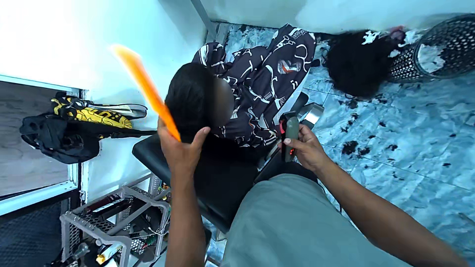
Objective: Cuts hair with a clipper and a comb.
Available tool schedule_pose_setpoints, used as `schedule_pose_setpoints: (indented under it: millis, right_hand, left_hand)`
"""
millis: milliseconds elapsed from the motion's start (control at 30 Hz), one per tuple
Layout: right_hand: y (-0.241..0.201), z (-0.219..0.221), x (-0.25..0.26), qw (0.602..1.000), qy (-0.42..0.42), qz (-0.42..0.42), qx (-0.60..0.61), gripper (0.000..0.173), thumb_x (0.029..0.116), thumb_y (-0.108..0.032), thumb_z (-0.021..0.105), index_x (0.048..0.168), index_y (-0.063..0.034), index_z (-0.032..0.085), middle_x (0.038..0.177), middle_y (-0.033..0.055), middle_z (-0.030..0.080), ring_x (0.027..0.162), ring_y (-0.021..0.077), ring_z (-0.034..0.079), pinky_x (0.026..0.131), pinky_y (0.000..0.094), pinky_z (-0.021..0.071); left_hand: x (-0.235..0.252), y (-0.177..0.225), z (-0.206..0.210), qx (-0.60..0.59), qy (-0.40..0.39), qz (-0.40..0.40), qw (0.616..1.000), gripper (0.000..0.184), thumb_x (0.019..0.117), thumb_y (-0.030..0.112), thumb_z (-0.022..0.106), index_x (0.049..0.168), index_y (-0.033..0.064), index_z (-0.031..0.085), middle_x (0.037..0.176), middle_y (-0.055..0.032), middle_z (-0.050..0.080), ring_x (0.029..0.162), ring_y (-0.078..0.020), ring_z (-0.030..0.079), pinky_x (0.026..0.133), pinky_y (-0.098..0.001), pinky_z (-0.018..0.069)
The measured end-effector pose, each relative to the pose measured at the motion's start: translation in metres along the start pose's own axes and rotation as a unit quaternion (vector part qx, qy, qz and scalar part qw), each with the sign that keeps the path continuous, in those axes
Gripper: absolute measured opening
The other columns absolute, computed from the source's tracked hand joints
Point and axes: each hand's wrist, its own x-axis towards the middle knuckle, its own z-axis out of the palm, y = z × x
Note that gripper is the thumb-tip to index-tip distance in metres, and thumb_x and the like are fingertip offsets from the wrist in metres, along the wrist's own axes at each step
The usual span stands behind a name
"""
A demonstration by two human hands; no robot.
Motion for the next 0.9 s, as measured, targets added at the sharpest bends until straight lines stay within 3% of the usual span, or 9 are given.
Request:
schedule_pose_setpoints:
  millis: [100,233,500,700,833,867,900]
  right_hand:
    - [-0.001,-0.011,-0.002,1.000,0.007,-0.011,0.021,0.052,0.0919,-0.004,0.069,0.138,-0.0129,0.046,0.111,0.0147,0.067,0.090,0.0290,0.073,0.074,0.0455,0.0646]
    - [0.002,-0.019,-0.011,0.999,0.011,-0.035,0.028,0.053,0.0902,-0.004,0.071,0.137,-0.0137,0.047,0.113,0.0126,0.067,0.091,0.0276,0.073,0.075,0.0454,0.0647]
    - [0.020,-0.017,-0.058,0.998,0.041,-0.040,0.040,0.053,0.0896,-0.004,0.072,0.137,-0.0120,0.050,0.113,0.0168,0.067,0.089,0.0324,0.073,0.074,0.0486,0.0650]
    - [0.033,-0.008,-0.091,0.999,0.011,-0.038,-0.025,0.058,0.0856,-0.009,0.076,0.136,-0.0029,0.047,0.114,0.0196,0.067,0.091,0.0340,0.073,0.075,0.0502,0.0652]
    - [0.030,-0.006,-0.087,0.998,-0.002,-0.040,-0.045,0.058,0.0839,-0.004,0.075,0.133,0.0009,0.045,0.113,0.0214,0.066,0.089,0.0339,0.073,0.074,0.0486,0.0657]
    - [0.027,-0.006,-0.083,0.998,0.005,-0.043,-0.048,0.058,0.0832,-0.003,0.075,0.133,0.0011,0.046,0.112,0.0214,0.066,0.089,0.0338,0.073,0.074,0.0479,0.0657]
    - [0.022,-0.007,-0.077,0.997,0.013,-0.046,-0.056,0.058,0.0821,-0.002,0.075,0.132,0.0005,0.046,0.111,0.0205,0.067,0.088,0.0327,0.073,0.072,0.0467,0.0656]
  left_hand:
    - [0.023,0.021,0.010,0.099,-0.012,0.018,0.995,0.095,0.0777,0.050,0.086,0.144,-0.0024,0.042,0.131,-0.0161,0.062,0.118,-0.0177,0.063,0.103,-0.0378,0.0518]
    - [0.044,0.045,0.021,0.159,-0.033,0.038,0.986,0.080,0.0836,0.054,0.080,0.133,-0.0015,0.049,0.116,-0.0157,0.067,0.107,-0.0201,0.067,0.096,-0.0414,0.0540]
    - [0.097,0.083,0.034,0.216,-0.124,0.017,0.968,0.079,0.0851,0.054,0.077,0.133,-0.0018,0.048,0.114,-0.0233,0.067,0.108,-0.0364,0.067,0.094,-0.0587,0.0524]
    - [0.128,0.086,0.042,0.192,-0.143,0.037,0.970,0.083,0.0847,0.056,0.074,0.140,0.0000,0.047,0.124,-0.0218,0.066,0.119,-0.0352,0.065,0.102,-0.0582,0.0502]
    - [0.105,0.081,0.031,0.162,-0.078,0.031,0.983,0.087,0.0875,0.075,0.059,0.134,0.0009,0.055,0.126,-0.0189,0.065,0.121,-0.0336,0.062,0.103,-0.0571,0.0489]
    - [0.079,0.083,0.025,0.166,-0.051,0.032,0.984,0.084,0.0921,0.075,0.051,0.127,-0.0013,0.059,0.117,-0.0195,0.065,0.113,-0.0347,0.063,0.098,-0.0574,0.0493]
    - [0.047,0.086,0.024,0.174,-0.050,0.032,0.983,0.076,0.0994,0.069,0.042,0.119,-0.0016,0.059,0.102,-0.0184,0.066,0.098,-0.0343,0.065,0.086,-0.0564,0.0523]
